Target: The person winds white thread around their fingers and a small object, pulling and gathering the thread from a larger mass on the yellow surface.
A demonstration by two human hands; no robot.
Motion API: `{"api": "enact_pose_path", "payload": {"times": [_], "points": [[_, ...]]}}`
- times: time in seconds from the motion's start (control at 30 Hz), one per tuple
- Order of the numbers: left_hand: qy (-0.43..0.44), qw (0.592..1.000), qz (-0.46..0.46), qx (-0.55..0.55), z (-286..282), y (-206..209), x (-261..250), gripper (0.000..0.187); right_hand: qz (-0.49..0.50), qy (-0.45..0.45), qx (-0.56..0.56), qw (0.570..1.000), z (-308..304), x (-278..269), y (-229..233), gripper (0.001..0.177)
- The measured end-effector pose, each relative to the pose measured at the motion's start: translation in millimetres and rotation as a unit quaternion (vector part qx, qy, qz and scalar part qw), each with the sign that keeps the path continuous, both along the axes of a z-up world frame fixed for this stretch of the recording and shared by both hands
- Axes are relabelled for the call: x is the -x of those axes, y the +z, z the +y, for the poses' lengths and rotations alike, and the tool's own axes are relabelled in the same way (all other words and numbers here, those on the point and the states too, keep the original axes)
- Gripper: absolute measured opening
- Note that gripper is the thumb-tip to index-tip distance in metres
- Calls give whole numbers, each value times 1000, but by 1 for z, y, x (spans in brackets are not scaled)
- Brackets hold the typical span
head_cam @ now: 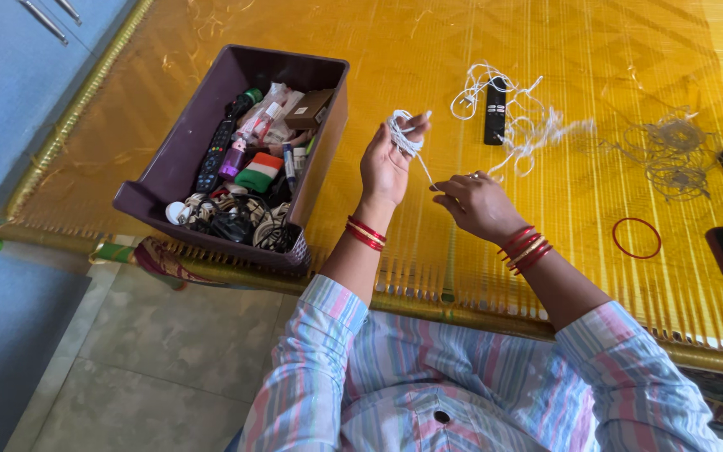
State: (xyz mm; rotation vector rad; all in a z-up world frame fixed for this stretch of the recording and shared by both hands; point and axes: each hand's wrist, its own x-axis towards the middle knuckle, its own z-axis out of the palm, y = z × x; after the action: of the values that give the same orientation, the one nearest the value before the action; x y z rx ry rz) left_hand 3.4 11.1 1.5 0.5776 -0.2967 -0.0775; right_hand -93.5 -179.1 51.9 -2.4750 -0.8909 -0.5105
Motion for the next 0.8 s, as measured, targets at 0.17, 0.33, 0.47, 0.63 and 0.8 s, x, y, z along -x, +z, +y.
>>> {"api": "enact_pose_path", "payload": {"times": [0.17,0.33,0.47,0.63,0.8], "points": [[74,970,-98,-208,-14,0,1,59,-33,7,-46,998,-5,3,13,7],[-45,908,-191,-370,-40,-1,37,68,-68,-81,-87,991,-30,-6,13,4],[-153,913,-120,-358,-51,0,47,58,-28,-110,-134,984,-47,-13,8,8],[-253,944,-40,-207,-40,-10,37,46,97,-91,-244,961,-49,-25,-11,15],[-160,985,59,-17,-26,-13,15,34,165,-151,-129,966,-30,-21,-16,22]]}}
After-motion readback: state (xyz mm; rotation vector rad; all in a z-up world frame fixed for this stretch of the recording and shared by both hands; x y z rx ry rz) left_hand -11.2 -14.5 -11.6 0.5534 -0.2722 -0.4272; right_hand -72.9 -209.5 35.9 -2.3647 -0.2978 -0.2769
